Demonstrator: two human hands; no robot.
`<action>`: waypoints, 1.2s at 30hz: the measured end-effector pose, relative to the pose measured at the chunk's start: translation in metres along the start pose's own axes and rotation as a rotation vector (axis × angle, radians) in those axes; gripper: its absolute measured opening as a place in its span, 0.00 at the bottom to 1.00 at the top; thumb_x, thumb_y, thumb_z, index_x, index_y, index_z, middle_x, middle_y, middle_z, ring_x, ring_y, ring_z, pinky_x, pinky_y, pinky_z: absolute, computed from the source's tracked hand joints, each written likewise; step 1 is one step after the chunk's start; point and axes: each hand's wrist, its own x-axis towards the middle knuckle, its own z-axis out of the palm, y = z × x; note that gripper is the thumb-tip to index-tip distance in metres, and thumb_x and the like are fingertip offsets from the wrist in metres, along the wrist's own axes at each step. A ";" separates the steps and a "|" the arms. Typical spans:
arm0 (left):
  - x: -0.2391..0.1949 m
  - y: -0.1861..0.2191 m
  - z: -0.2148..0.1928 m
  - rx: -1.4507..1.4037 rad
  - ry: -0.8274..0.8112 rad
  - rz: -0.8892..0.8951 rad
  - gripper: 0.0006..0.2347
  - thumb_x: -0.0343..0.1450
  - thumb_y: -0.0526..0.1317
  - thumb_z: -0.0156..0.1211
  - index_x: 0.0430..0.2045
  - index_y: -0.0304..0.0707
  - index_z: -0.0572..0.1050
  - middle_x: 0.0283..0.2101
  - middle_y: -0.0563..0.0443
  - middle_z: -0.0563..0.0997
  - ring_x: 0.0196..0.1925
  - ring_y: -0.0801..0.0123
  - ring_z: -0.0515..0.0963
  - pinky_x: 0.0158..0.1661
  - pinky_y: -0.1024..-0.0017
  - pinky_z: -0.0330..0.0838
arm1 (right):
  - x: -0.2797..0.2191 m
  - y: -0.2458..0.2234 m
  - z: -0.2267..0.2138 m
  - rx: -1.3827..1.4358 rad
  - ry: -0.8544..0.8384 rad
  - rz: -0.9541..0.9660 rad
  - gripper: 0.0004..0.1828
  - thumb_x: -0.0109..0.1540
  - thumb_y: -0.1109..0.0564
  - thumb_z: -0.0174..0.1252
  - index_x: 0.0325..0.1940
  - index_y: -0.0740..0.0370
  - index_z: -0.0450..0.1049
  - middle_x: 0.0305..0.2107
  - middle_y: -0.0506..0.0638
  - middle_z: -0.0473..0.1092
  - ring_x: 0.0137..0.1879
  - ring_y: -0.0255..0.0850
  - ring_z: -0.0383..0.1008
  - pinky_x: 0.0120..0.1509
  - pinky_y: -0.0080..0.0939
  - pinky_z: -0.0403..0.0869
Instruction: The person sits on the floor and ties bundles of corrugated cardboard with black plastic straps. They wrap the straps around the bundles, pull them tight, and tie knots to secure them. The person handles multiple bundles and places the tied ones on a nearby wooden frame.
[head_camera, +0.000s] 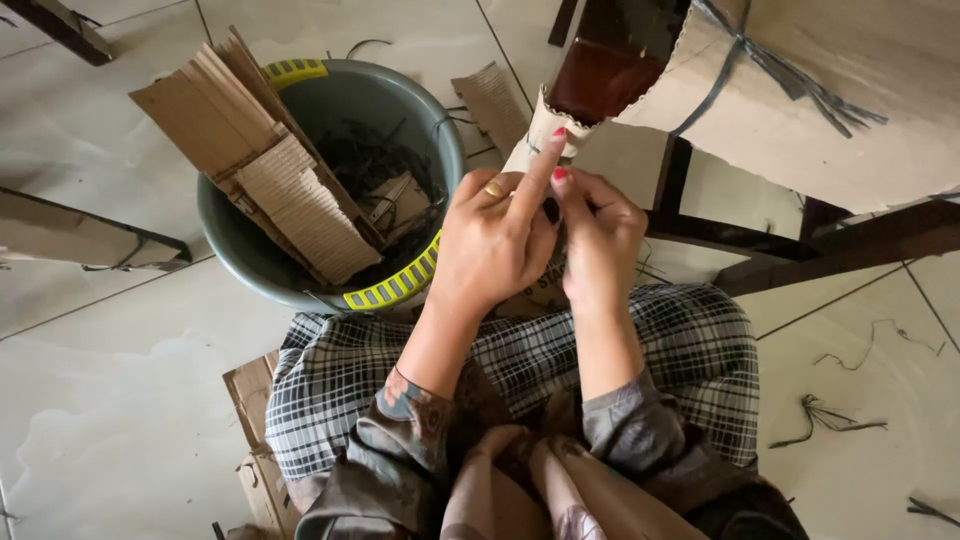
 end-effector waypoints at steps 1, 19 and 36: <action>-0.004 -0.001 0.002 0.001 0.000 0.001 0.24 0.69 0.31 0.50 0.64 0.29 0.69 0.21 0.49 0.80 0.38 0.67 0.83 0.52 0.72 0.73 | 0.001 0.009 -0.001 0.001 -0.001 0.000 0.06 0.66 0.60 0.63 0.38 0.64 0.83 0.24 0.49 0.73 0.29 0.26 0.61 0.33 0.36 0.65; -0.004 -0.009 0.002 -0.366 -0.037 -0.376 0.31 0.78 0.34 0.66 0.72 0.47 0.52 0.45 0.57 0.88 0.50 0.73 0.89 0.57 0.74 0.86 | 0.005 0.023 -0.007 -0.230 -0.022 -0.348 0.08 0.68 0.71 0.56 0.45 0.66 0.79 0.33 0.48 0.65 0.38 0.37 0.69 0.44 0.35 0.73; 0.001 -0.039 0.022 -0.020 0.124 -0.043 0.10 0.67 0.27 0.62 0.37 0.35 0.69 0.37 0.52 0.78 0.36 0.62 0.81 0.47 0.62 0.76 | 0.011 0.012 -0.021 -0.352 -0.146 -0.632 0.07 0.64 0.71 0.64 0.35 0.64 0.81 0.25 0.48 0.69 0.28 0.43 0.73 0.32 0.36 0.68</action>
